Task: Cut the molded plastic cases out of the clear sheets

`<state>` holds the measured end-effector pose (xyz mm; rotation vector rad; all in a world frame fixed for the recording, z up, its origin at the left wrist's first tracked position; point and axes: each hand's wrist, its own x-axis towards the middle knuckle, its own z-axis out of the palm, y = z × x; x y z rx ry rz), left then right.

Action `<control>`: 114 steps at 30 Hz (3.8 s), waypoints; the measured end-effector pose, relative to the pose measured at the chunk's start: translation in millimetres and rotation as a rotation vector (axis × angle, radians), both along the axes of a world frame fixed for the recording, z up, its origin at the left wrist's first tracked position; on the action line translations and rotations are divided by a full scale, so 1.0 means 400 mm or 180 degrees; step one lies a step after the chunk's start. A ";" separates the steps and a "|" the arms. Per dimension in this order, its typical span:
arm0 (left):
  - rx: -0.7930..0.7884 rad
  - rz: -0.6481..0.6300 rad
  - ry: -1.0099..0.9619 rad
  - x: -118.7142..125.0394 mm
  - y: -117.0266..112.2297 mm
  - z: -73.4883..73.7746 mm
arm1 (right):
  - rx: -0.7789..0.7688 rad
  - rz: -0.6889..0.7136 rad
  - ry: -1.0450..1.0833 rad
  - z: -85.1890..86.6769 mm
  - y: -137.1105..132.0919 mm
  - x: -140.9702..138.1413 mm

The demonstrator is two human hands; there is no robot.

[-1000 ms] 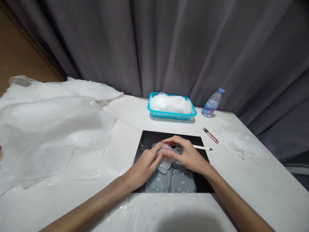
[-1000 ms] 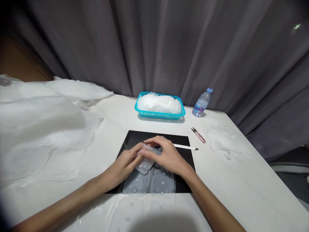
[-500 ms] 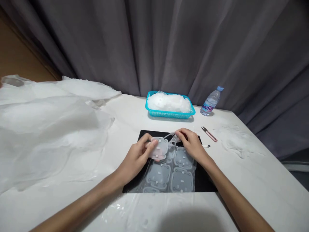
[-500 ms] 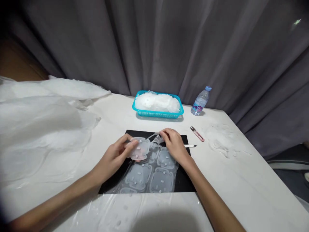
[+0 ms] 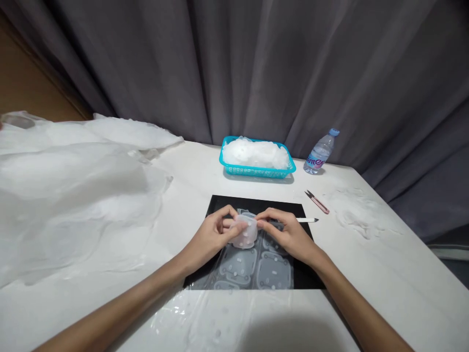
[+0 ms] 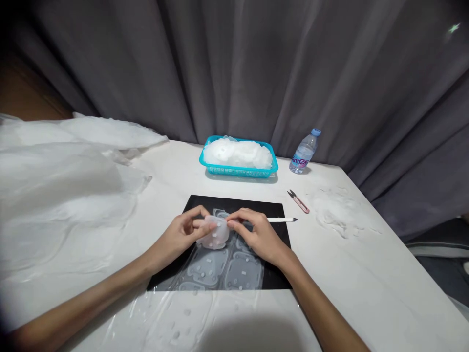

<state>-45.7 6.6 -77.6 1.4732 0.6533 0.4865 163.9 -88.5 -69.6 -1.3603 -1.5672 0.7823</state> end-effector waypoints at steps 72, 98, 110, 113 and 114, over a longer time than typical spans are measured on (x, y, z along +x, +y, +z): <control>0.3616 -0.0671 0.1245 0.010 -0.018 0.003 | -0.0649 0.0104 0.0304 0.054 -0.070 0.092; 0.3152 -0.0960 0.0710 0.031 -0.002 -0.049 | -0.0152 0.0582 -0.0626 0.009 -0.076 0.040; 0.3107 -0.0967 0.0750 0.029 -0.002 -0.045 | -0.0353 0.0461 -0.0954 0.030 -0.103 0.076; 0.3145 -0.0918 0.0675 0.031 -0.001 -0.048 | -0.0186 0.0558 -0.1008 0.023 -0.100 0.067; 0.3162 -0.0915 0.0674 0.031 -0.001 -0.048 | -0.0095 0.0590 -0.1062 0.020 -0.098 0.063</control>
